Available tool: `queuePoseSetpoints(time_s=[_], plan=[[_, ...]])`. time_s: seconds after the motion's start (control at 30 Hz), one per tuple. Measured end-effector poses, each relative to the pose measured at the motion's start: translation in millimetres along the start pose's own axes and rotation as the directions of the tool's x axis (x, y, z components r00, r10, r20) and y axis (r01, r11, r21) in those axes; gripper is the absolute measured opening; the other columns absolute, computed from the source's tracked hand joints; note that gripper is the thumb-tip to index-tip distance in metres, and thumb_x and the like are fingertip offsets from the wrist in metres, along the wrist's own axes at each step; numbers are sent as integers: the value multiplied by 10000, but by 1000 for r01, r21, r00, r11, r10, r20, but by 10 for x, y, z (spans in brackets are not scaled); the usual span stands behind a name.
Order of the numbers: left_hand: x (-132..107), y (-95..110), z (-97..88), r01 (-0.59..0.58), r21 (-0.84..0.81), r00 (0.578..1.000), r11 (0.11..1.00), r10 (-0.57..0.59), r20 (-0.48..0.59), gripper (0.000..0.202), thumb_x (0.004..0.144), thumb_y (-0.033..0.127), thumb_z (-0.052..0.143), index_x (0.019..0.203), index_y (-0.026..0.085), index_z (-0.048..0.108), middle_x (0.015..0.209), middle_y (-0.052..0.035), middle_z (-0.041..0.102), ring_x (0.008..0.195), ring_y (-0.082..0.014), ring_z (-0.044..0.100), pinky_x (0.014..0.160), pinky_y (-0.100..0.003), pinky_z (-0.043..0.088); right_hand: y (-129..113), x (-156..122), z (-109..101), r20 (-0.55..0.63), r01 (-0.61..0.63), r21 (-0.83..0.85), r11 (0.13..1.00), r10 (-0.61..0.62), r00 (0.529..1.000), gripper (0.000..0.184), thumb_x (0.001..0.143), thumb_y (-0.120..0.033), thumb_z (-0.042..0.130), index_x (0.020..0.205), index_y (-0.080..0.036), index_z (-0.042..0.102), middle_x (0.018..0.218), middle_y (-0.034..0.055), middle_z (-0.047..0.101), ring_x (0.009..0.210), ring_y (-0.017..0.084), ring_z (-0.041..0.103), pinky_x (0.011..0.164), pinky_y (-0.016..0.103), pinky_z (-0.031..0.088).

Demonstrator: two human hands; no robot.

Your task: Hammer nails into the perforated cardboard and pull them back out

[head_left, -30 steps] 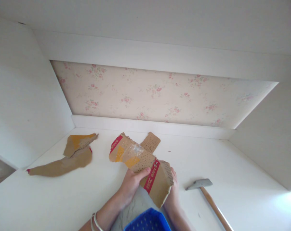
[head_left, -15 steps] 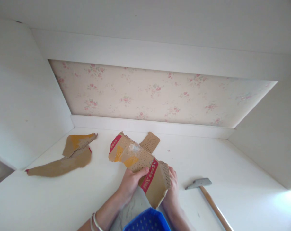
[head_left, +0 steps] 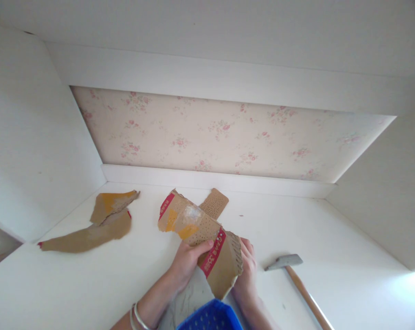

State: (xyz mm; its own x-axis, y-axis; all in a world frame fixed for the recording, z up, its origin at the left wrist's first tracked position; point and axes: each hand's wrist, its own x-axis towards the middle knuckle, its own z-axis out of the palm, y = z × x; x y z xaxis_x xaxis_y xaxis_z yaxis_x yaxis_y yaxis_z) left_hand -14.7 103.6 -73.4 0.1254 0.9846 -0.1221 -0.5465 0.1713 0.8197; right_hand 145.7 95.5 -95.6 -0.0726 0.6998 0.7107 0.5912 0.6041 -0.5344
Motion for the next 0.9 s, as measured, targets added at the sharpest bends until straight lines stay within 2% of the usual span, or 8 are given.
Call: queuePoseSetpoints(time_s=[0.13, 0.27, 0.37, 0.5, 0.67, 0.9], plan=[[-7, -7, 8, 4, 16, 1000, 1000, -4, 3, 325, 757, 234, 810, 1043, 91, 753, 1140, -167, 742, 1112, -329, 677, 1086, -467, 436, 9, -17, 19, -18, -7, 7, 1000, 7, 1000, 231, 951, -199, 571, 1139, -268, 686, 1066, 68, 734, 933, 275, 574, 783, 419, 444], [2, 10, 26, -3, -44, 1000, 999, 2, -21, 361, 746, 238, 819, 1068, 96, 742, 1122, -161, 750, 1057, -327, 702, 1033, -470, 484, 19, 0, 58, -12, -60, 17, 998, 60, 998, 230, 889, -208, 642, 1106, -251, 707, 1076, 96, 723, 953, 296, 602, 802, 444, 479], [9, 53, 42, 39, -115, 998, 993, -44, -42, 411, 708, 237, 844, 1082, 107, 734, 1085, -145, 765, 1016, -324, 717, 985, -462, 520, 27, 36, 81, 4, -117, 53, 992, 117, 993, 230, 894, -199, 618, 1103, -249, 702, 1081, 98, 721, 973, 280, 632, 797, 415, 537], [3, 101, 54, 95, -136, 995, 986, -99, -20, 418, 680, 227, 861, 1060, 101, 739, 1041, -141, 776, 985, -320, 729, 963, -446, 536, 59, 51, 112, 13, -159, 114, 981, 159, 987, 249, 872, -208, 639, 1113, -250, 690, 1040, 86, 731, 928, 258, 678, 771, 389, 582], [-4, 99, 35, 95, -135, 995, 986, -95, 4, 406, 693, 231, 854, 1059, 100, 738, 1072, -146, 768, 997, -320, 726, 971, -444, 532, 81, 27, 131, 18, -163, 159, 974, 162, 987, 268, 854, -170, 655, 1104, -255, 701, 1075, 89, 727, 964, 255, 685, 794, 393, 590], [10, 42, 13, 92, -109, 996, 990, -92, 4, 371, 678, 228, 865, 1006, 98, 749, 1060, -161, 768, 993, -334, 728, 977, -462, 523, 19, 40, 49, -2, -130, 163, 978, 133, 991, 195, 866, -181, 675, 1032, -267, 730, 996, 68, 735, 936, 250, 647, 777, 374, 556]])
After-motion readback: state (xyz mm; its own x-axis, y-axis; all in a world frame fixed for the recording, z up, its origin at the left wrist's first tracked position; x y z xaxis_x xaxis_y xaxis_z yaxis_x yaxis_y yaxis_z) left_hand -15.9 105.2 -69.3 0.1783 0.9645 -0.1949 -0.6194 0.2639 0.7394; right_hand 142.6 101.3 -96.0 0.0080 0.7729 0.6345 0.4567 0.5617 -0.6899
